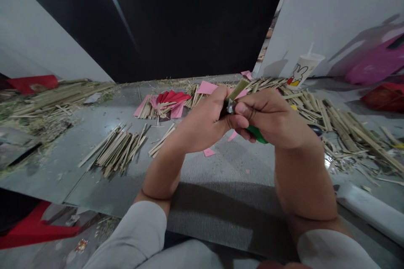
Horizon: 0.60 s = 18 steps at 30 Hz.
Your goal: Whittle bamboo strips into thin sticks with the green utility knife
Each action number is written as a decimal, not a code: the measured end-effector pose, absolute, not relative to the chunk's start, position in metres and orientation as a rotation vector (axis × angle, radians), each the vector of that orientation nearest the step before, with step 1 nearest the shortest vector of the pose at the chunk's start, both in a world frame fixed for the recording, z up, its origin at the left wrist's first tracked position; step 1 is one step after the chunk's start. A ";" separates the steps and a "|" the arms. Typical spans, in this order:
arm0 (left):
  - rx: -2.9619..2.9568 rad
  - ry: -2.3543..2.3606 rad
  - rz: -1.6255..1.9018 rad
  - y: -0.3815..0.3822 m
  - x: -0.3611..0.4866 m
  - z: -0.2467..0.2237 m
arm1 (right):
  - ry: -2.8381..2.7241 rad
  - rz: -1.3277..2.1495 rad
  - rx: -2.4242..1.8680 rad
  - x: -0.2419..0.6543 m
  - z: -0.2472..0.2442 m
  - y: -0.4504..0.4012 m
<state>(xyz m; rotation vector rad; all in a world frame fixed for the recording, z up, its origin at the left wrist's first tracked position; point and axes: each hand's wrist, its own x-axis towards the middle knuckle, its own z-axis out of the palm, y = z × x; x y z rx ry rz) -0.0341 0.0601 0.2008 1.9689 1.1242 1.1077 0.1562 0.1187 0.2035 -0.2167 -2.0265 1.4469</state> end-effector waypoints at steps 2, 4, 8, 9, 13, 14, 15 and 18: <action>1.923 1.084 1.085 0.060 -0.033 0.201 | -2.057 1.464 -0.214 0.157 0.204 0.120; 1.890 1.059 1.058 0.059 -0.032 0.202 | -2.105 1.510 -0.229 0.159 0.204 0.122; 1.944 1.105 1.054 0.058 -0.032 0.203 | -2.174 1.555 -0.311 0.162 0.204 0.125; 1.946 1.115 1.054 0.058 -0.032 0.203 | -2.180 1.555 -0.325 0.162 0.204 0.125; 1.989 1.183 1.062 0.059 -0.033 0.203 | -2.165 1.566 -0.320 0.161 0.205 0.125; 2.029 1.224 1.070 0.058 -0.033 0.203 | -2.158 1.570 -0.315 0.160 0.205 0.125; 2.070 1.265 1.081 0.058 -0.033 0.204 | -2.149 1.573 -0.315 0.160 0.206 0.124; 2.114 1.314 1.091 0.056 -0.032 0.205 | -2.107 1.565 -0.307 0.158 0.206 0.122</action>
